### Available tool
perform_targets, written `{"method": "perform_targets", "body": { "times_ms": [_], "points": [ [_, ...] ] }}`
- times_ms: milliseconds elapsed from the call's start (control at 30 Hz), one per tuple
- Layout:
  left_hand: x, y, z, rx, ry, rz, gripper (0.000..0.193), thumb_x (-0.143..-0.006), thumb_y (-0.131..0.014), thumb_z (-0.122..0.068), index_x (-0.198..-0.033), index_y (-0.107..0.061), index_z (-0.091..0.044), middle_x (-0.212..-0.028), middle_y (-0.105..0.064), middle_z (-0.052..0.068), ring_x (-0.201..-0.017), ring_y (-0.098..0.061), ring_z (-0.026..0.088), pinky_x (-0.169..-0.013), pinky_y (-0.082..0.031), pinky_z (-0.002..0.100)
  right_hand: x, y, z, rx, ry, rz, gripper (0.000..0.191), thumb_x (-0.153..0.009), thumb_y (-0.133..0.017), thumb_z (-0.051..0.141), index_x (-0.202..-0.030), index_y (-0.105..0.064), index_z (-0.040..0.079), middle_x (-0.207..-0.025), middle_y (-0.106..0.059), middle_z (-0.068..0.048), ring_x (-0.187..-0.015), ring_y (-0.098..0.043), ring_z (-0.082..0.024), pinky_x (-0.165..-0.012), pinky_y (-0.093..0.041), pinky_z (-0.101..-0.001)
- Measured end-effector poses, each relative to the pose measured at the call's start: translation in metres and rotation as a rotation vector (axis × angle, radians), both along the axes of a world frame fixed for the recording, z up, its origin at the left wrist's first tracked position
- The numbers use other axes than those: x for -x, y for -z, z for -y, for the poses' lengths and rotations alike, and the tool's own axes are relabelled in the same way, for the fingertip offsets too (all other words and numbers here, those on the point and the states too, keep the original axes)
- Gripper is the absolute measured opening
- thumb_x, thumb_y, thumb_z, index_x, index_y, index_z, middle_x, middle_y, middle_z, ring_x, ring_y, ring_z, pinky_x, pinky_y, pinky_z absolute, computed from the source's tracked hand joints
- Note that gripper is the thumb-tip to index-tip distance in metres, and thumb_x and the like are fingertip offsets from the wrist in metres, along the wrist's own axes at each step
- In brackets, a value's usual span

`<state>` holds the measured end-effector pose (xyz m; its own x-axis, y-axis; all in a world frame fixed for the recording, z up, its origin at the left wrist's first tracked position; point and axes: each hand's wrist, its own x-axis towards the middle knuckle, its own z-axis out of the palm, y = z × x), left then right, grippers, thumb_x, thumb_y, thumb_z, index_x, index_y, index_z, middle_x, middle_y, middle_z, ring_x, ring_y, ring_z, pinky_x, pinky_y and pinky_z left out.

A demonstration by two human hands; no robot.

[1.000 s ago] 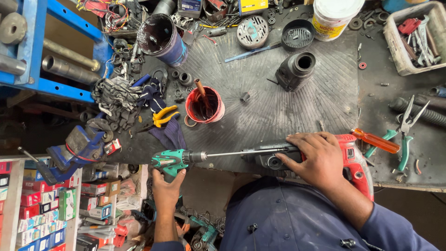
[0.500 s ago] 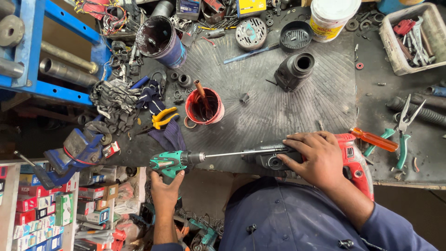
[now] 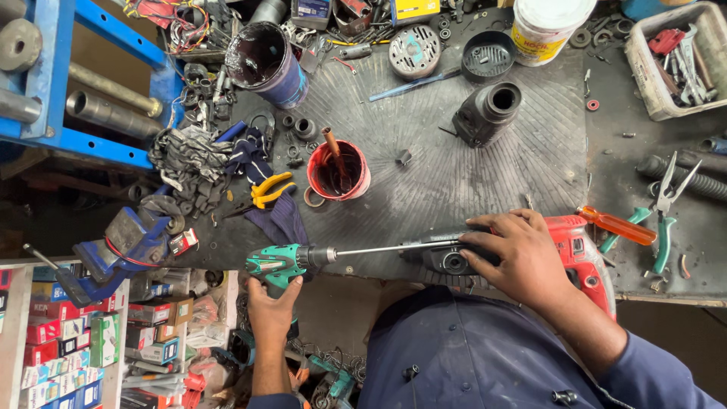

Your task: The person handles a red hammer drill and a teal cordless drill on a cluttered workbench. They plug in the hammer drill, use the cordless drill to remove a screw from the hammer drill, and then use a hammer to tap the chuck area. The person repeatedly inserts and removes the chuck and uses the cordless drill to drive the screw back in.

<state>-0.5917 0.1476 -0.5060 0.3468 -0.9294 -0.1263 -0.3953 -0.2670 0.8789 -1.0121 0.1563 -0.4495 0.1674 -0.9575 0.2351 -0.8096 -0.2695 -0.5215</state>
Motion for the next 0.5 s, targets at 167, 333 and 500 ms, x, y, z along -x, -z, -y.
{"method": "perform_targets", "body": {
  "times_ms": [167,333,500],
  "points": [
    [-0.006,0.003,0.001,0.011,0.015,0.008,0.050,-0.076,-0.085,-0.013,-0.118,-0.059,0.000,-0.108,-0.072,0.009,-0.096,-0.068,0.015,-0.087,-0.053,0.031,-0.007,-0.002,0.002,0.002,-0.006,-0.006,0.021,-0.079,-0.077,0.030,-0.095,-0.080,0.017,-0.113,-0.073,0.000,-0.104,-0.067,-0.021,-0.103,-0.041,-0.0453],
    [-0.010,0.009,0.002,-0.017,-0.005,0.014,0.048,-0.077,-0.085,-0.014,-0.115,-0.060,0.000,-0.106,-0.073,0.010,-0.094,-0.069,0.016,-0.087,-0.053,0.031,-0.014,-0.001,0.001,0.003,0.035,-0.025,0.022,-0.078,-0.078,0.030,-0.095,-0.079,0.015,-0.113,-0.074,0.000,-0.104,-0.067,-0.021,-0.103,-0.041,-0.0454],
    [-0.019,0.014,0.001,-0.019,0.023,-0.053,0.055,-0.075,-0.087,-0.014,-0.120,-0.058,0.000,-0.111,-0.071,0.009,-0.098,-0.067,0.017,-0.089,-0.053,0.031,-0.026,-0.001,-0.005,0.040,0.079,-0.054,0.022,-0.080,-0.077,0.029,-0.099,-0.080,0.017,-0.116,-0.072,0.000,-0.116,-0.064,-0.020,-0.107,-0.040,-0.0451]
  ]
}}
